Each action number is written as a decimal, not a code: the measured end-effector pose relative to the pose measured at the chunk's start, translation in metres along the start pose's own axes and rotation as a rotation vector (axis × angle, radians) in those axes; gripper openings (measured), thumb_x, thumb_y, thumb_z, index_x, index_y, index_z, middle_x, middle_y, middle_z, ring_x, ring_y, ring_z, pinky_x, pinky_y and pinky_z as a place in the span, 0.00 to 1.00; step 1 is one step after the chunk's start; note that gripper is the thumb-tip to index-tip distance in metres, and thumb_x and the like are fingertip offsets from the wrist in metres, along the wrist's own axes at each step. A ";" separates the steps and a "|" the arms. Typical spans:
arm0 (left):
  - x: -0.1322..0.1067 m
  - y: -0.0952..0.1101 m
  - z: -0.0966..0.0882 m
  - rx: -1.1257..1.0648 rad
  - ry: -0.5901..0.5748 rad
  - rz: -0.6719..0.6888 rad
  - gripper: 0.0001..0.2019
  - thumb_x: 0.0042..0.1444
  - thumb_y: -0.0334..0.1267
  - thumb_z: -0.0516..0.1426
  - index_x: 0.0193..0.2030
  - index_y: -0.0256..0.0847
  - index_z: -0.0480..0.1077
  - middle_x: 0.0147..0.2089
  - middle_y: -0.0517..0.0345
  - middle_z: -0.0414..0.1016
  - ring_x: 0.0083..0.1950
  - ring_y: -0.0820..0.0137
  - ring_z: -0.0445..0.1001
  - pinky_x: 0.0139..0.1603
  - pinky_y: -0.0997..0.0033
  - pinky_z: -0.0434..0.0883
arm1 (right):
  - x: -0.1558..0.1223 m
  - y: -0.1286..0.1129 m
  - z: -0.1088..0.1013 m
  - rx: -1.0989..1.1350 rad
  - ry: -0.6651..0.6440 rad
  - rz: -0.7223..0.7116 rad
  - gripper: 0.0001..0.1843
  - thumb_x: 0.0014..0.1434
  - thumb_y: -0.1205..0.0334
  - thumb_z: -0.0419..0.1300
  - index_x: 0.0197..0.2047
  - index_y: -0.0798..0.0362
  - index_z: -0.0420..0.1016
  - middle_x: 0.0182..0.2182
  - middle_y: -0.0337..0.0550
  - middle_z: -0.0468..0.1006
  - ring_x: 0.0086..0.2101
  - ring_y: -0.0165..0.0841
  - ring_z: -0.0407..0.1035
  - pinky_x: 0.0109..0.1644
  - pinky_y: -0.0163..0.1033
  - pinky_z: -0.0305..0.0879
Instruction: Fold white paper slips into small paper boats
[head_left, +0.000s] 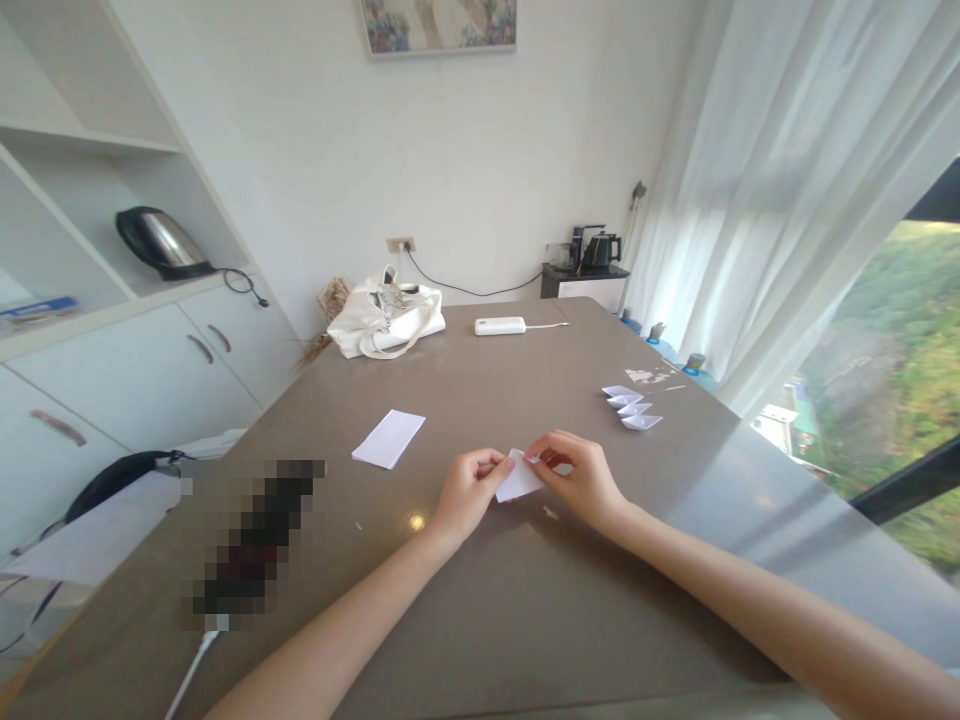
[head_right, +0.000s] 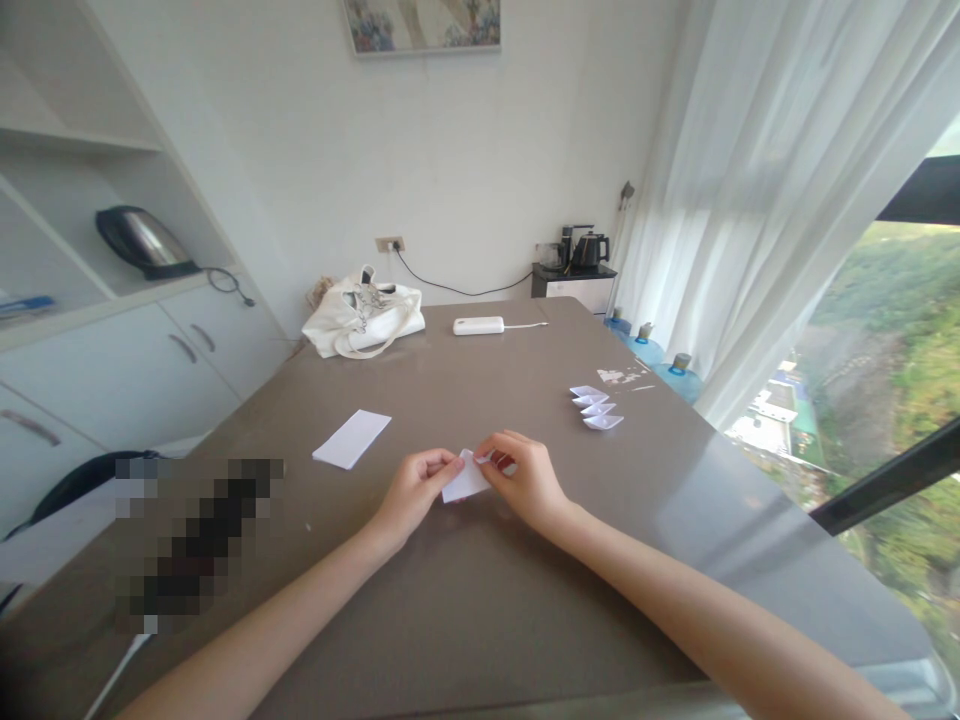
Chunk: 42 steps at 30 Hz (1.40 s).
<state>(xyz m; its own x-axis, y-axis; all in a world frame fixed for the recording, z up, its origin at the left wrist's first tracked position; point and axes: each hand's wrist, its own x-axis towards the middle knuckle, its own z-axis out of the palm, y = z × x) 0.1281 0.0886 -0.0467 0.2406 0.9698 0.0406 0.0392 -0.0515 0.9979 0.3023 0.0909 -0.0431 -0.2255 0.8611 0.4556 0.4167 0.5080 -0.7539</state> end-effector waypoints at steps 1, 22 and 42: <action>0.000 0.000 0.000 -0.006 0.006 0.004 0.16 0.50 0.49 0.58 0.28 0.35 0.71 0.23 0.57 0.73 0.24 0.71 0.70 0.27 0.75 0.64 | -0.001 -0.001 -0.001 -0.054 -0.010 -0.062 0.04 0.56 0.66 0.57 0.32 0.53 0.74 0.28 0.42 0.74 0.28 0.30 0.68 0.32 0.34 0.65; 0.000 0.003 0.000 -0.093 0.018 0.049 0.15 0.49 0.47 0.61 0.30 0.34 0.75 0.29 0.54 0.78 0.30 0.70 0.73 0.32 0.75 0.66 | 0.000 -0.005 -0.007 -0.182 -0.074 -0.414 0.06 0.59 0.66 0.57 0.39 0.52 0.74 0.39 0.48 0.75 0.37 0.32 0.71 0.41 0.35 0.68; 0.003 -0.003 -0.002 -0.034 0.012 0.056 0.13 0.48 0.44 0.62 0.31 0.34 0.76 0.32 0.50 0.80 0.33 0.67 0.76 0.34 0.74 0.69 | 0.008 -0.005 -0.001 0.366 -0.171 0.296 0.17 0.50 0.51 0.62 0.30 0.59 0.77 0.24 0.43 0.77 0.25 0.30 0.68 0.29 0.34 0.61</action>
<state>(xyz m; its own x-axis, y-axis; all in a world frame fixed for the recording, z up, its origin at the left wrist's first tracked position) 0.1262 0.0918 -0.0496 0.2296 0.9685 0.0967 -0.0074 -0.0977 0.9952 0.2994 0.0952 -0.0357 -0.2983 0.9448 0.1358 0.1553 0.1884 -0.9697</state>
